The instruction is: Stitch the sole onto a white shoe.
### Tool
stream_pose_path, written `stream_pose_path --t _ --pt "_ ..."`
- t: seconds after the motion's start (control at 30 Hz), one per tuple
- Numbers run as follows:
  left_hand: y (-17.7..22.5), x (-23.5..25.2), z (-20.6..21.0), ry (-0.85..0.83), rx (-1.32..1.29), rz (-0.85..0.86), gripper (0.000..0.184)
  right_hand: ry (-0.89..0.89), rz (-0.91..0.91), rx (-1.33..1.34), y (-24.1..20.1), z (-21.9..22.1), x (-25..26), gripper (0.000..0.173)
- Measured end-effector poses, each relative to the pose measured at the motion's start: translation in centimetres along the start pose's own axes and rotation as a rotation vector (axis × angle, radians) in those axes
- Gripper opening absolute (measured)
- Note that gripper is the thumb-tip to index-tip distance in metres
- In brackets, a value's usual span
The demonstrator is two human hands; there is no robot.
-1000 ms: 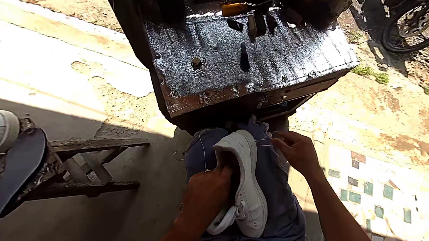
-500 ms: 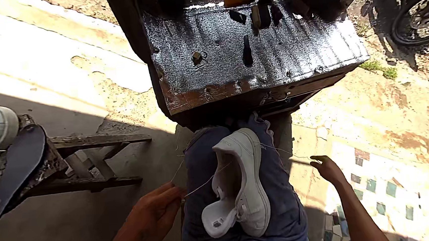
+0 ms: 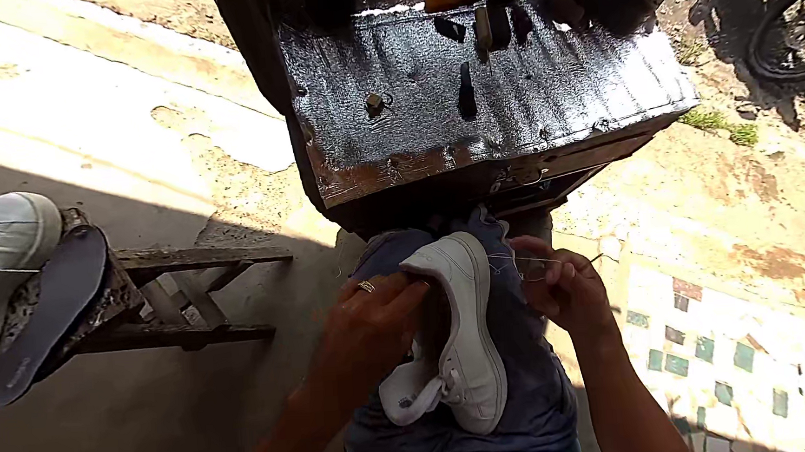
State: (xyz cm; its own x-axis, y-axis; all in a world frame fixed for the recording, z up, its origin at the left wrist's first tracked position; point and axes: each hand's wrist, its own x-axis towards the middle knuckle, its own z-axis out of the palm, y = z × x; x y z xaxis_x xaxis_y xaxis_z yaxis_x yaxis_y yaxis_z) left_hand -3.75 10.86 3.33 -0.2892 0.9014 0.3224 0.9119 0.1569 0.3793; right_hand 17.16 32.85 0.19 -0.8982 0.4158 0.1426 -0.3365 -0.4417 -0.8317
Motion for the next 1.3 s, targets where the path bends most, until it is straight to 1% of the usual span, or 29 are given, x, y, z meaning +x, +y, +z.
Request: stream_pose_path --t 0.03,0.07,0.1,0.13,0.17,0.2,0.23,0.27,0.33,0.47,0.53,0.63,0.73,0.8,0.87,0.9,0.93,1.0,1.03,1.07,1.1,1.17,1.2,1.3 --pt "0.2 0.2 0.3 -0.009 0.051 0.019 0.026 0.038 -0.001 0.005 0.0 0.6 0.0 0.026" --pt "0.3 0.4 0.5 -0.022 0.085 0.028 0.025 0.125 0.024 -0.149 -0.1 1.3 0.1 0.023" --pt "0.3 0.4 0.7 -0.034 0.101 0.034 0.024 0.219 0.068 -0.409 -0.2 2.0 0.4 0.014" --pt "0.2 0.3 1.0 -0.046 0.099 0.04 0.024 0.287 0.132 -0.689 -0.2 2.9 0.9 0.011" --pt "0.0 0.0 1.1 -0.055 0.083 0.041 0.025 0.325 0.201 -0.946 -0.3 4.0 1.3 0.03" --pt "-0.2 -0.6 1.2 -0.055 0.067 0.043 0.026 0.342 0.248 -1.165 -0.2 5.0 1.7 0.053" --pt "-0.4 -1.3 1.1 -0.049 0.055 0.039 0.027 0.351 0.261 -1.319 -0.1 5.8 1.9 0.067" --pt "-0.6 -2.4 0.8 -0.041 0.046 0.023 0.029 0.36 0.267 -1.403 0.0 6.3 2.1 0.071" --pt "-1.1 -5.3 -0.2 -0.018 0.053 -0.022 0.031 0.367 0.28 -1.483 -0.2 6.5 2.2 0.065" --pt "-0.3 -12.4 -2.1 0.005 0.025 -0.156 0.034 0.299 0.353 -1.544 -0.9 6.0 2.6 0.052" --pt "1.2 -15.3 -3.4 -0.062 -0.087 -0.252 0.032 0.244 0.362 -1.546 -1.0 6.2 3.0 0.048" --pt "4.0 -18.9 -4.3 -0.154 -0.265 -0.386 0.028 0.149 0.384 -1.571 -1.0 6.7 3.2 0.044" --pt "4.4 -20.4 -3.7 -0.143 -0.371 -0.479 0.028 0.125 0.356 -1.494 -0.4 6.8 3.2 0.04" --pt "3.6 -19.3 -3.0 -0.077 -0.517 -0.521 0.026 0.149 0.275 -1.301 0.0 5.6 2.7 0.036" --pt "2.4 -16.8 -2.2 0.049 -0.757 -0.538 0.022 0.258 0.173 -1.032 0.9 4.1 1.8 0.037" --pt "1.9 -15.0 -2.1 0.104 -0.897 -0.545 0.023 0.321 0.118 -0.94 1.6 3.5 1.3 0.036" --pt "1.5 -13.0 -2.1 0.124 -1.062 -0.555 0.031 0.356 0.064 -0.863 2.3 3.0 0.7 0.033" --pt "1.0 -8.8 -2.3 0.084 -1.443 -0.617 0.049 0.385 -0.046 -0.752 3.1 2.5 -0.1 0.028" --pt "0.9 -6.7 -2.1 0.034 -1.598 -0.667 0.053 0.396 -0.081 -0.715 3.1 2.5 -0.4 0.03" --pt "1.0 -4.8 -1.8 -0.037 -1.691 -0.713 0.055 0.412 -0.096 -0.681 2.8 2.6 -0.5 0.034" --pt "1.2 -3.2 -1.3 -0.122 -1.732 -0.747 0.056 0.429 -0.077 -0.671 2.3 2.8 -0.7 0.041" --pt "1.5 -0.5 -0.5 -0.269 -1.718 -0.777 0.052 0.45 -0.017 -0.689 1.5 3.3 -1.2 0.052" --pt "1.7 0.4 -0.2 -0.324 -1.682 -0.783 0.048 0.441 0.018 -0.709 1.3 3.6 -1.5 0.051" --pt "1.8 2.0 0.7 -0.385 -1.588 -0.804 0.03 0.344 0.084 -0.827 1.5 3.9 -2.6 0.032"
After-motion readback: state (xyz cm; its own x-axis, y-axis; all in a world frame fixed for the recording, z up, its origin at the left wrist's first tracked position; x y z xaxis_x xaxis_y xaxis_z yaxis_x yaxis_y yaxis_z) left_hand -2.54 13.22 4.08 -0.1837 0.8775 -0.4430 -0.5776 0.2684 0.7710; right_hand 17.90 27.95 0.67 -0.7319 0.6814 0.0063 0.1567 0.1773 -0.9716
